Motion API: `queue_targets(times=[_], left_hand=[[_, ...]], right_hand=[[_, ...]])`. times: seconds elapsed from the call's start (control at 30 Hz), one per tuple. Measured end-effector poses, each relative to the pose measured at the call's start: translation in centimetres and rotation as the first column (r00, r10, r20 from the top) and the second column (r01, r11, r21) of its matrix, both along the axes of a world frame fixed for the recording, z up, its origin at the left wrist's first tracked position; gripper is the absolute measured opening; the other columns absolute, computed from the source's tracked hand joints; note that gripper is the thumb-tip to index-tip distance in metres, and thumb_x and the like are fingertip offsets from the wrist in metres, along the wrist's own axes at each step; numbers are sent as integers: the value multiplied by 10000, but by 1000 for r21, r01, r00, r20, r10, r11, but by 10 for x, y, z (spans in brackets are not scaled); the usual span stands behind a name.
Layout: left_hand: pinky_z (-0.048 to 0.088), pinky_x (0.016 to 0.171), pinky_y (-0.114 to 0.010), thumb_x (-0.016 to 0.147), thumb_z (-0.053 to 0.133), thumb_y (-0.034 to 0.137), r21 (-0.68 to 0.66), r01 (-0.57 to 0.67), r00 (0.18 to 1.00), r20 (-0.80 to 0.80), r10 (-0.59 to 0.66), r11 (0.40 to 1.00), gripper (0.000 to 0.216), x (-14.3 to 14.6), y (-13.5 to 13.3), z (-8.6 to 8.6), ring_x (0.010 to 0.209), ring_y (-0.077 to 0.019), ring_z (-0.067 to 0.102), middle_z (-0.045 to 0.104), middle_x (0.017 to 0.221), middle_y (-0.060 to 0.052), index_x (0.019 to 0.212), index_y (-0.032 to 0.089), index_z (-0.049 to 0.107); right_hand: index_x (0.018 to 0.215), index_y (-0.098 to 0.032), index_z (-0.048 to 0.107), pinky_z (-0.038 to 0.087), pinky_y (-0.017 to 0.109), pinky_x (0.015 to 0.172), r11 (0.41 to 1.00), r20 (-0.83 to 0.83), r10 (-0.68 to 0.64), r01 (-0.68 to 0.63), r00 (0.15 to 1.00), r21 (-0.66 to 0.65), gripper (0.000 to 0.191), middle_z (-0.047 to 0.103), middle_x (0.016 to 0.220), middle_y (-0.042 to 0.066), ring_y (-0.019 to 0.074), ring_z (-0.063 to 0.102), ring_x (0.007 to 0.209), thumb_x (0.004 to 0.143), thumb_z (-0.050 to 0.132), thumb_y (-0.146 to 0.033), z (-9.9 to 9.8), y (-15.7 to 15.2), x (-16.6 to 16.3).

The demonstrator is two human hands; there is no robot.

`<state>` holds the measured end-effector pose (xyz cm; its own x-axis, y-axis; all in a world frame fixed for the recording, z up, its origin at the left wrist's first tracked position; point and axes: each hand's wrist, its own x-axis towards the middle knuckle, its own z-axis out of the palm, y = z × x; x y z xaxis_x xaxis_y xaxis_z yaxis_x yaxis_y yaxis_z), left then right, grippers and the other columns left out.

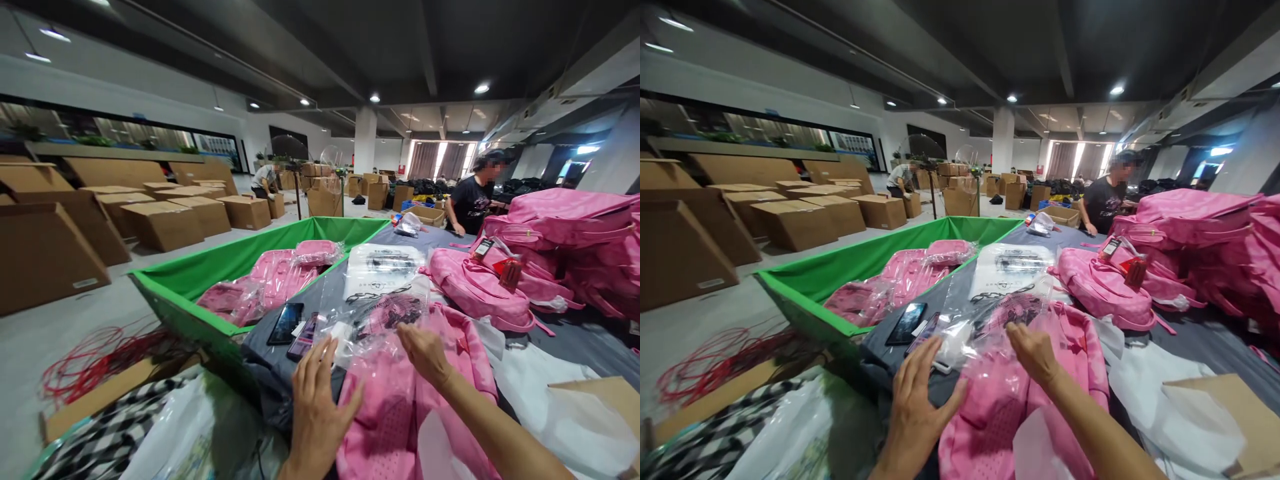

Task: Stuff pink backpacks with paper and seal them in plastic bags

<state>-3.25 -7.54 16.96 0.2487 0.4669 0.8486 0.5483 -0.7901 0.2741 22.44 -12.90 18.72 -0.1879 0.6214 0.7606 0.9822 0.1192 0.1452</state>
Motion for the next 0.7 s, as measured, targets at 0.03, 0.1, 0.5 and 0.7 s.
queue_targets(times=[0.03,0.1,0.5,0.7], left_hand=[[404,1113,-504,914,632,364,20,4,1000,-18,-3,1000,623,10,-3,11,1311,-335,529,585,1405,-187,1460,138,435],[357,1158,-514,896,645,279,-3,65,988,-140,-65,998,588,29,-3,27,1294,-316,545,617,1357,-155,1441,163,459],[417,936,-472,970,488,210,-166,-11,944,-328,-44,986,247,-37,34,-39,847,-242,652,707,871,-19,943,244,732],[506,868,-391,1013,423,250,-32,-5,997,-83,2,999,330,-51,36,-62,863,-233,683,787,941,-30,1047,260,751]], right_hand=[[1019,-190,662,298,265,517,998,56,68,-68,996,-5,268,617,650,-3,111,530,525,1061,399,-160,3,2,-10],[1026,-197,649,306,272,525,986,143,165,-165,976,-10,251,611,653,-12,112,533,543,1042,412,-117,10,1,-25],[853,-218,610,321,317,554,913,200,22,62,979,-403,221,658,748,8,164,570,609,982,645,-394,-22,-69,26],[814,-238,546,415,316,656,890,-136,-300,225,944,-397,139,659,801,32,204,618,710,894,517,-128,-39,-92,69]])
